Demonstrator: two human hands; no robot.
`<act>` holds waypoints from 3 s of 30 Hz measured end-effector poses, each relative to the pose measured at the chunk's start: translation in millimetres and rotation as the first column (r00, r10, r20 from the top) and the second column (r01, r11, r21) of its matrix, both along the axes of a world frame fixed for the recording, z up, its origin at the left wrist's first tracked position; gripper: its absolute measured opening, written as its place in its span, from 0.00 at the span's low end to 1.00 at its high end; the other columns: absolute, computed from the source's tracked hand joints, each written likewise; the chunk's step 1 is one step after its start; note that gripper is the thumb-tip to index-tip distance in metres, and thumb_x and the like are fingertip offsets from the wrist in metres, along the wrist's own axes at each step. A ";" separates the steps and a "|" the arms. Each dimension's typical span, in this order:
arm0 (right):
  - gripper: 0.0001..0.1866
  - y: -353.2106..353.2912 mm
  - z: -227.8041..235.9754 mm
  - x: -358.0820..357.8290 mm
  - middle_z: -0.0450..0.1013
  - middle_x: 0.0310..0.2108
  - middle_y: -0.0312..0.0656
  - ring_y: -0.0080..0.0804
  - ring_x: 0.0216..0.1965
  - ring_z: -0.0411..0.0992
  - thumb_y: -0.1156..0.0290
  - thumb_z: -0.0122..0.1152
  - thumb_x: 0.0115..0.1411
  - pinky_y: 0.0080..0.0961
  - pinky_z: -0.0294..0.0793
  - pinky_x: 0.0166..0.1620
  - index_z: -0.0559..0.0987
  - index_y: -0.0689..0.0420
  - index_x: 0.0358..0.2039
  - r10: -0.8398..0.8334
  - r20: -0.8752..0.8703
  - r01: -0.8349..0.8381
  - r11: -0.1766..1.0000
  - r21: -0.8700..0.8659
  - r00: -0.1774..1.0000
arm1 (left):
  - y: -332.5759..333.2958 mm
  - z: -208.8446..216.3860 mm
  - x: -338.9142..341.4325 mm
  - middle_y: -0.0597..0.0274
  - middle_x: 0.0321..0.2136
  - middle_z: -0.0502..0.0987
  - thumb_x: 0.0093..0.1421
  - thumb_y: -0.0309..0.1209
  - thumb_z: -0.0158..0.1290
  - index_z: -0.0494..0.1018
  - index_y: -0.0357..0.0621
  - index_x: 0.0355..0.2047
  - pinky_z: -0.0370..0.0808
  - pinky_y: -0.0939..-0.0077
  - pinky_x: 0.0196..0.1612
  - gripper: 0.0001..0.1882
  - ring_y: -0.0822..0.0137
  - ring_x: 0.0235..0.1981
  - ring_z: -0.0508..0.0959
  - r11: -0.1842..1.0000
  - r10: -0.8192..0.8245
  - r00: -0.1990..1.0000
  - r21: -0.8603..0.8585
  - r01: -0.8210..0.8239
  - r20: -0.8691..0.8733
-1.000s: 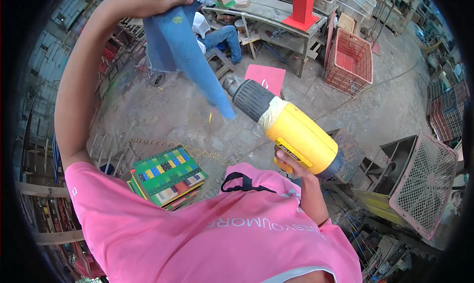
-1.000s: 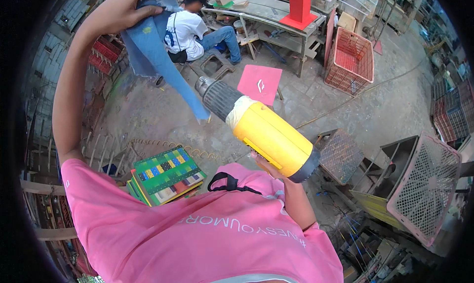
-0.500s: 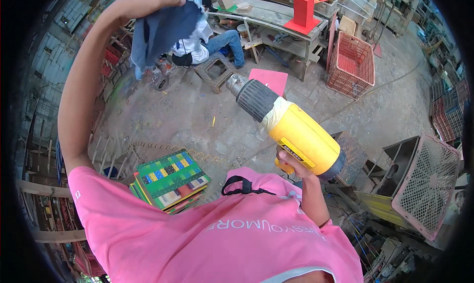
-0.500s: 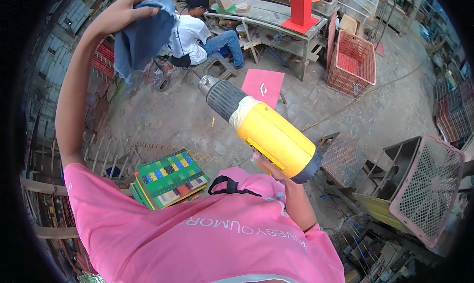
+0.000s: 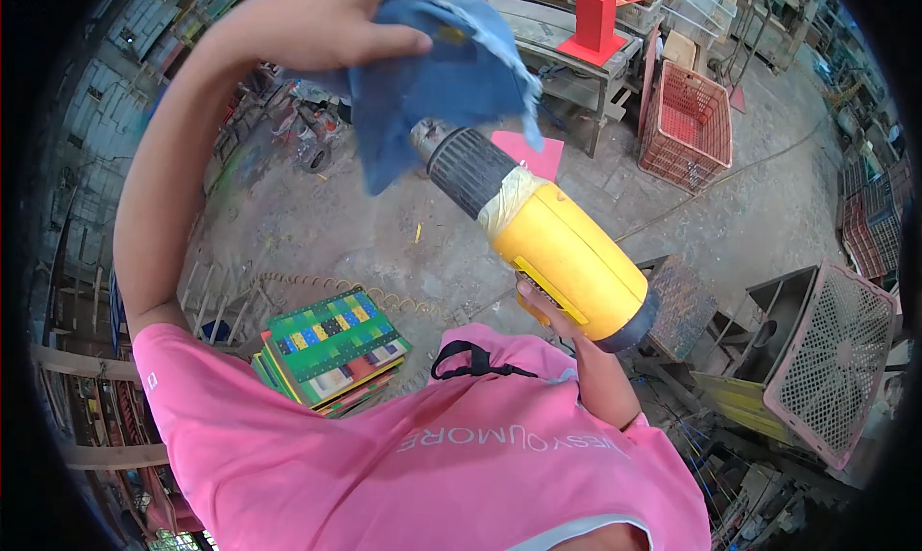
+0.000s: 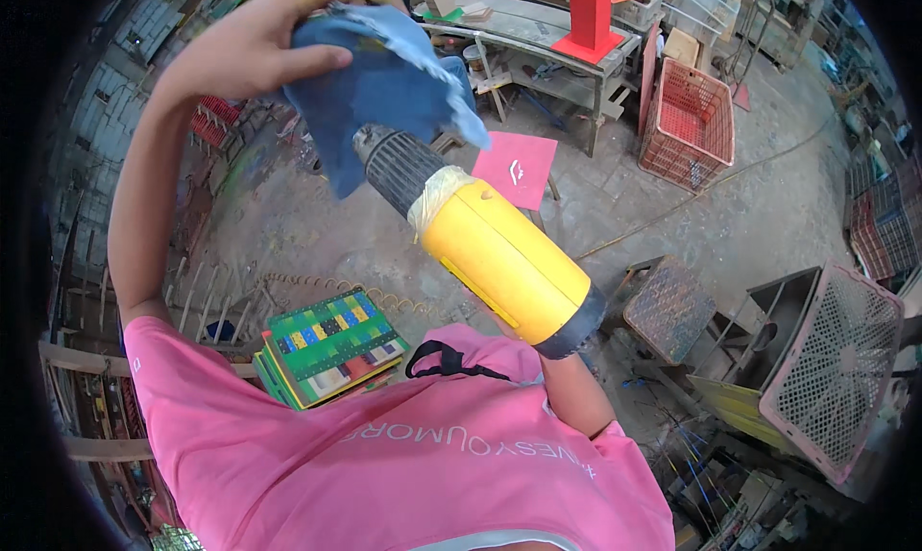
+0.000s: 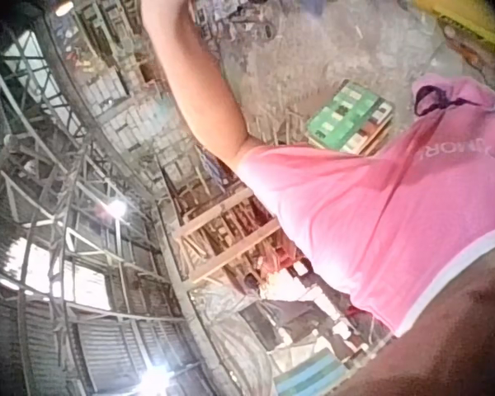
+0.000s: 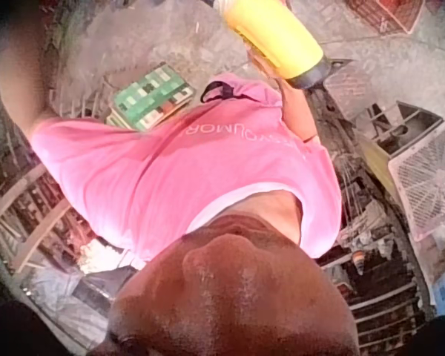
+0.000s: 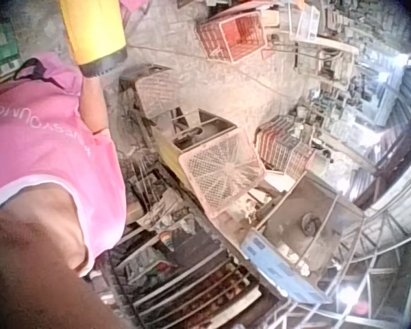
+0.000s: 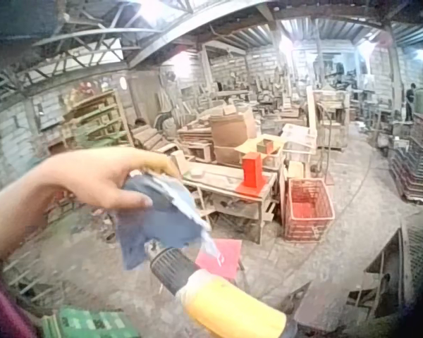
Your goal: The person uses a yellow heat gun to blow hot air onto a blue cloth held in their left hand. They repeatedly rub and wipe the cloth with their fingers while applying heat, seemingly to remove dust or debris. The task is performed in a workshop environment with another person visible in the background.
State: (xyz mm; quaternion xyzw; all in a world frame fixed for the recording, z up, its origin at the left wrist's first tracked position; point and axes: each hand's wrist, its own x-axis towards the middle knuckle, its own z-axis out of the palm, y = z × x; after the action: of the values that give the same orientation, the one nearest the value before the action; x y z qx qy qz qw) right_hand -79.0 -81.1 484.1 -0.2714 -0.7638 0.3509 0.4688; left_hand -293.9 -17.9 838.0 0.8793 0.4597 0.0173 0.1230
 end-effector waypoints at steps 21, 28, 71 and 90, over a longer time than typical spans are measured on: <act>0.20 -0.7 -38.3 -3.4 0.76 0.44 0.40 0.37 0.47 0.73 0.71 0.62 0.58 0.33 0.67 0.53 0.73 0.55 0.51 -0.201 0.111 0.169 0.954 0.247 0.973 | -14.2 -9.2 26.1 0.48 0.39 0.76 0.52 0.26 0.52 0.67 0.38 0.52 0.73 0.67 0.45 0.24 0.56 0.41 0.77 0.987 -0.013 1.000 0.160 0.014 -0.007; 0.13 -1.4 5.2 38.2 0.71 0.28 0.36 0.23 0.26 0.69 0.73 0.61 0.59 0.23 0.68 0.32 0.73 0.58 0.44 0.398 -0.430 -0.551 0.767 -0.328 0.811 | -22.3 9.0 8.4 0.56 0.40 0.76 0.52 0.23 0.57 0.63 0.41 0.59 0.73 0.72 0.46 0.33 0.67 0.41 0.75 0.991 0.130 0.990 0.031 -0.132 0.062; 0.22 -6.9 -45.2 56.1 0.74 0.47 0.41 0.38 0.49 0.72 0.71 0.63 0.57 0.35 0.68 0.54 0.73 0.55 0.52 0.083 -0.210 -0.153 0.928 -0.339 0.974 | -16.7 44.7 -39.2 0.65 0.23 0.78 0.50 0.20 0.58 0.64 0.33 0.60 0.68 0.84 0.24 0.34 0.79 0.19 0.69 0.966 -0.257 0.955 0.079 0.247 0.149; 0.18 -1.4 -6.2 47.6 0.70 0.25 0.36 0.28 0.25 0.69 0.73 0.67 0.53 0.26 0.68 0.30 0.75 0.60 0.45 0.375 -0.657 -0.729 0.546 -0.413 0.654 | -0.3 14.2 -21.4 0.65 0.17 0.72 0.54 0.31 0.63 0.60 0.17 0.57 0.61 0.82 0.20 0.38 0.79 0.15 0.66 0.670 -0.279 0.707 -0.395 0.628 0.649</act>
State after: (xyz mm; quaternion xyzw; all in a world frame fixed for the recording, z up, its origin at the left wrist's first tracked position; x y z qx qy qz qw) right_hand -31.3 -82.5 477.9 -0.0499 -0.4904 0.7823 0.3808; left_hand -315.2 -18.2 852.2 0.8417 0.1416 0.0861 0.5138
